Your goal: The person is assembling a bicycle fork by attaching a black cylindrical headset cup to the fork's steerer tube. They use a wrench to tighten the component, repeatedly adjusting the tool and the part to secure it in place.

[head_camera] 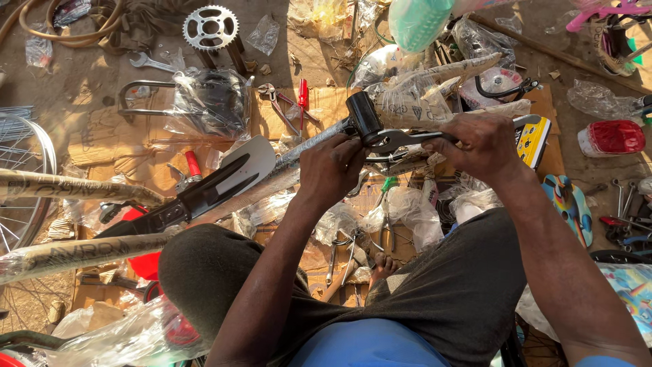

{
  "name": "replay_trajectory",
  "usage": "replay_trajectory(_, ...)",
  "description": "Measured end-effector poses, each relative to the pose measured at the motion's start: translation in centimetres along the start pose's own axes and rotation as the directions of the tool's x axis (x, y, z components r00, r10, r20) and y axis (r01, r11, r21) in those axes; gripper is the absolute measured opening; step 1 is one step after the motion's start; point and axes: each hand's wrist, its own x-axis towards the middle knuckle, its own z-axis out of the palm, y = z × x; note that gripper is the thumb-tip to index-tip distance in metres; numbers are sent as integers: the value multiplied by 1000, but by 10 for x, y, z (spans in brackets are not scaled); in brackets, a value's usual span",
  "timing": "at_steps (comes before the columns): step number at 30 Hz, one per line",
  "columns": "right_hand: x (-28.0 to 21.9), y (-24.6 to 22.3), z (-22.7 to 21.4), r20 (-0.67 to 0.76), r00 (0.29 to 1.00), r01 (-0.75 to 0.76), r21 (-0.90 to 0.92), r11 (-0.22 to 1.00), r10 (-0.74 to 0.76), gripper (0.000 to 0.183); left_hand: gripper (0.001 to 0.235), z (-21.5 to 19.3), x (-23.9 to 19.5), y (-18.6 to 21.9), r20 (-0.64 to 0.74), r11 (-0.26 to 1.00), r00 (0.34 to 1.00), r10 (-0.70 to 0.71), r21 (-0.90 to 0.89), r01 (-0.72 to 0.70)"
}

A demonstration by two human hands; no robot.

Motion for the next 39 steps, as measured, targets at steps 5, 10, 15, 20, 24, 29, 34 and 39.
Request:
replay_trajectory(5, 13, -2, -7, 2, 998, 59, 4, 998, -59, 38, 14, 2, -1, -3, 14, 1000, 1000, -15, 13, 15)
replay_trajectory(10, 36, -10, -35, 81, 980, 197, -211, 957, -183, 35, 14, 3, 0, -2, 30, 999, 999, -31, 36, 30)
replay_trajectory(15, 89, -46, -81, 383, 876, 463, -492, 737, -294, 37, 16, -21, 13, 5, 62, 953, 991, -117, -274, 130)
replay_trajectory(20, 139, -132, -70, 830, 540, 821, -484, 302, -141, 30, 34, -102, 60, 38, -233, 895, 972, 35, -426, -134)
replay_trajectory(24, 161, -178, -68, 692, 664, 746, -589, 312, -281, 22, 45, -168, 80, 70, -322, 918, 898, 300, -157, -363)
replay_trajectory(29, 137, -104, -117, 720, 653, 472, -629, 618, 235, 14, 30, -169, 50, 28, -406, 893, 907, -108, -441, -91)
replay_trajectory(34, 3, -37, -66, 297, 796, -526, -90, 846, 527, 16, 19, -98, 26, -9, -183, 922, 961, -205, -367, 127)
replay_trajectory(39, -91, -111, 112, 487, 529, -604, 792, -95, 696, 19, 13, -49, 34, 9, 95, 980, 991, 97, -180, -78)
